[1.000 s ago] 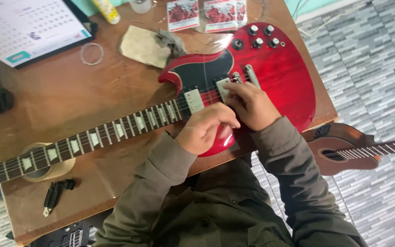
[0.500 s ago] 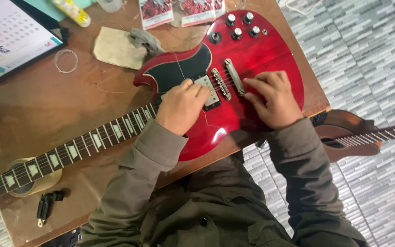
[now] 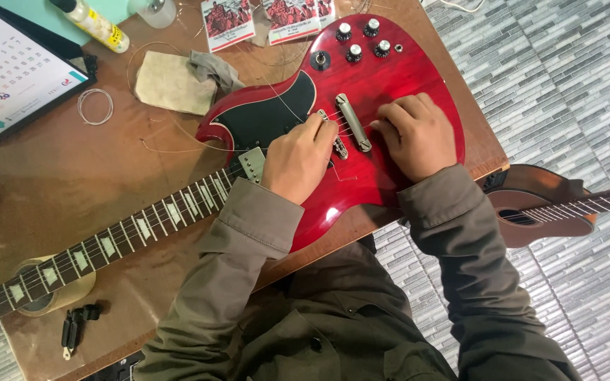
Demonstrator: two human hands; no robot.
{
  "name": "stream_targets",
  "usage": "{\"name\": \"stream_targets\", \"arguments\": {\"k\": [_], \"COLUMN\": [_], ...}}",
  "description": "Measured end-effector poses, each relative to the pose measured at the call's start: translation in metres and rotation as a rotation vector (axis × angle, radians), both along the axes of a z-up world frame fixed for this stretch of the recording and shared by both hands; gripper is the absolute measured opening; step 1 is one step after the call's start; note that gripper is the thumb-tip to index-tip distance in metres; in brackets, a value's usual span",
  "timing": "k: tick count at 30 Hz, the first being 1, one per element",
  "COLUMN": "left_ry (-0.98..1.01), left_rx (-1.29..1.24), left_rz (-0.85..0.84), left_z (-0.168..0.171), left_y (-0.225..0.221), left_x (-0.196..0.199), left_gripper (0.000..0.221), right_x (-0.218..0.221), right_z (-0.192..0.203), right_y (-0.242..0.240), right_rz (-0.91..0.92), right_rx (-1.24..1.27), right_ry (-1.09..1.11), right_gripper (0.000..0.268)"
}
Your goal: Adjusting an electric guitar by removing strings, winding them into coils, and using a string winder tool on the tuning pegs.
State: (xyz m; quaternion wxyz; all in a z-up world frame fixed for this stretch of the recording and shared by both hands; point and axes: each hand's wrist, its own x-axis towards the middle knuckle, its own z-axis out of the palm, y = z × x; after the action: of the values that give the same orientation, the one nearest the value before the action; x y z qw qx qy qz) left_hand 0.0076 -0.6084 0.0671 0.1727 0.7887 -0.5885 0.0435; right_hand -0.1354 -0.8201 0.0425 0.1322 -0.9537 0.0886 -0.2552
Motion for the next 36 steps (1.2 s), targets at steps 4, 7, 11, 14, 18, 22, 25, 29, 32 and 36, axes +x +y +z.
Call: {"name": "stream_targets", "arguments": {"k": [4, 7, 11, 14, 18, 22, 25, 29, 32, 36], "left_ry": [0.042, -0.025, -0.185, -0.185, -0.149, -0.192, -0.212, -0.140, -0.165, -0.157], "left_rx": [-0.024, -0.072, -0.140, -0.166, -0.189, -0.201, -0.222, -0.207, -0.171, -0.185], "left_rz": [-0.009, 0.020, 0.062, 0.049, 0.022, 0.042, 0.063, -0.010, 0.003, 0.017], "left_z": [0.014, 0.019, 0.006, 0.007, 0.023, 0.034, 0.040, 0.032, 0.021, 0.015], "left_y": [0.005, 0.002, -0.002, -0.004, 0.006, 0.019, 0.026, 0.020, 0.013, 0.012], "left_x": [0.001, -0.005, -0.014, -0.012, -0.009, 0.006, 0.010, 0.000, -0.008, -0.010], "left_gripper": [0.016, 0.014, 0.024, 0.016, 0.024, 0.023, 0.027, 0.025, 0.023, 0.027], "right_x": [-0.009, -0.021, -0.016, -0.001, 0.005, 0.000, -0.019, -0.040, -0.054, -0.029], "right_z": [-0.015, -0.011, 0.029, 0.025, 0.032, 0.004, -0.016, 0.000, 0.003, 0.012], "right_y": [-0.036, -0.059, -0.032, 0.002, 0.005, -0.037, -0.074, -0.091, -0.096, -0.038], "right_rz": [-0.014, -0.186, -0.063, 0.019, 0.016, 0.091, 0.122, -0.248, -0.576, -0.127], "right_rx": [-0.145, -0.230, -0.178, -0.228, -0.276, -0.132, 0.061, -0.016, -0.302, -0.100], "right_ry": [-0.020, -0.012, -0.028, -0.095, -0.103, -0.070, -0.062, -0.052, -0.014, -0.029], "right_gripper": [0.007, 0.009, 0.034, 0.021, 0.011, 0.012, 0.022, 0.058, 0.017, 0.055]}}
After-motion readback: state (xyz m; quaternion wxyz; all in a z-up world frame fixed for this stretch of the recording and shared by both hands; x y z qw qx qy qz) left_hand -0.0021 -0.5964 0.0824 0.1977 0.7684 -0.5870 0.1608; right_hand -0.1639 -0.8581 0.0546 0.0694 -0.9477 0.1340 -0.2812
